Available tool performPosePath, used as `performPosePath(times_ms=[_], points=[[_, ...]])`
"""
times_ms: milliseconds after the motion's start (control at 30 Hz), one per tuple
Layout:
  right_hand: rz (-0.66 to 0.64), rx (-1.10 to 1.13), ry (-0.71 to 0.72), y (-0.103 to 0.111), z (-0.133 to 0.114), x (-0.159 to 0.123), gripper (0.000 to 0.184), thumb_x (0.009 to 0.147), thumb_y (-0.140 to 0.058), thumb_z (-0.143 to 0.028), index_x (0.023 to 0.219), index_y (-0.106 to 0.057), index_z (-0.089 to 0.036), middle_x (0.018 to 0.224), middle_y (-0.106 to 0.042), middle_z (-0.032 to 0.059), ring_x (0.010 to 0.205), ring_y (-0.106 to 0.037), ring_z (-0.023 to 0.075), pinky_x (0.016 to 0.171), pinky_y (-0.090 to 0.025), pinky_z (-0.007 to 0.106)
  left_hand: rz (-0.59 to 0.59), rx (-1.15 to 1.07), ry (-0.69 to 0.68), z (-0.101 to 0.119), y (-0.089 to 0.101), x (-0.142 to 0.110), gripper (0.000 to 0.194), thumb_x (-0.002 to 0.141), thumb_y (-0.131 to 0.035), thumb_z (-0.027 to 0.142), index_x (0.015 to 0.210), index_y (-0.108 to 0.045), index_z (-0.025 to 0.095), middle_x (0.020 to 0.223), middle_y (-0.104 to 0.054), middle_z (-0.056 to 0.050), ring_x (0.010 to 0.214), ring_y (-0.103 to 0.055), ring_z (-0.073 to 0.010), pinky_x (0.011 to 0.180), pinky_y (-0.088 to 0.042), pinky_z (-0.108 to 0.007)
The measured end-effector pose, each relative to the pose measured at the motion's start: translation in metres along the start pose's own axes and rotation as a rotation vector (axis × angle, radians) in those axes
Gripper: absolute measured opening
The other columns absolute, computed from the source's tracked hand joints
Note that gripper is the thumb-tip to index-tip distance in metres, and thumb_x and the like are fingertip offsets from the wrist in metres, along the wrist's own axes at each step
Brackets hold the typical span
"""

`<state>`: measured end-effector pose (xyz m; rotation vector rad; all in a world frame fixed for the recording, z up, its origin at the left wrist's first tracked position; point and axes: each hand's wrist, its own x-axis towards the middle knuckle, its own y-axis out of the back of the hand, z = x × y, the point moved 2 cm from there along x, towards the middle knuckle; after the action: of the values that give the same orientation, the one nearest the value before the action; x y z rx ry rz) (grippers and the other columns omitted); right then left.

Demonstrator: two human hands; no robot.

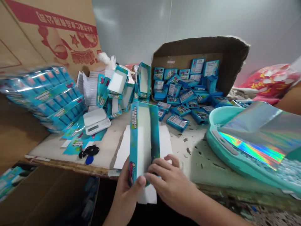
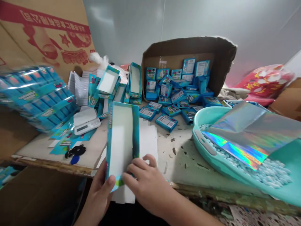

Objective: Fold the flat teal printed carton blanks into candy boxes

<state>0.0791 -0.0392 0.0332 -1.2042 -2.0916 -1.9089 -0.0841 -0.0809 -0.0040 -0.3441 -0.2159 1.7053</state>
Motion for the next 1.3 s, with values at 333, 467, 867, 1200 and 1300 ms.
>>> performPosePath(times_ms=[333,467,867,1200,1300], points=[[-0.387,0.068,0.098,0.009,-0.033,0.023,0.003,0.09,-0.06,-0.018,0.092,-0.062,-0.018,0.095,-0.065,0.007,0.087,-0.054,0.0216,0.076,-0.041,0.035,0.017,-0.06,-0.138,0.005,-0.001,-0.027,0.059,0.077,-0.079,0.048,0.132,-0.065,0.028,0.128,-0.07,-0.007,0.124,-0.062,-0.0336,0.104,-0.053,-0.039],[-0.443,0.133,0.123,0.018,-0.031,0.035,0.009,0.086,-0.061,-0.012,0.092,-0.066,-0.017,0.096,-0.068,0.0079,0.092,-0.057,0.0216,0.081,-0.046,0.034,0.028,-0.109,-0.121,-0.005,-0.001,-0.028,0.059,0.082,-0.075,0.044,0.137,-0.061,0.029,0.129,-0.069,-0.007,0.119,-0.066,-0.0314,0.099,-0.056,-0.037],[0.242,0.008,-0.086,0.008,-0.007,0.006,0.02,0.094,-0.067,-0.026,0.113,-0.068,-0.021,0.13,-0.063,0.0099,0.129,-0.05,0.0271,0.115,-0.028,0.05,0.4,0.647,-0.28,0.025,0.014,-0.002,0.052,0.093,-0.057,0.047,0.142,-0.054,0.028,0.146,-0.057,-0.01,0.133,-0.054,-0.0313,0.109,-0.046,-0.046],[0.128,-0.071,-0.328,0.01,0.082,-0.03,0.016,0.095,-0.056,-0.021,0.1,-0.072,-0.023,0.13,-0.061,0.0142,0.12,-0.059,0.0321,0.096,-0.05,0.056,-0.037,1.649,-0.698,0.018,-0.001,0.026,0.026,0.089,-0.062,0.045,0.104,-0.068,0.024,0.111,-0.075,-0.01,0.104,-0.068,-0.0348,0.109,-0.031,-0.066],[0.176,0.005,-0.418,0.007,0.097,-0.04,0.021,0.097,-0.05,-0.021,0.091,-0.07,-0.023,0.12,-0.065,0.0134,0.106,-0.066,0.0277,0.087,-0.056,0.047,-0.013,1.645,-0.723,0.026,0.005,0.036,0.01,0.093,-0.057,0.03,0.087,-0.062,0.025,0.086,-0.074,-0.001,0.085,-0.07,-0.023,0.114,-0.027,-0.055]])
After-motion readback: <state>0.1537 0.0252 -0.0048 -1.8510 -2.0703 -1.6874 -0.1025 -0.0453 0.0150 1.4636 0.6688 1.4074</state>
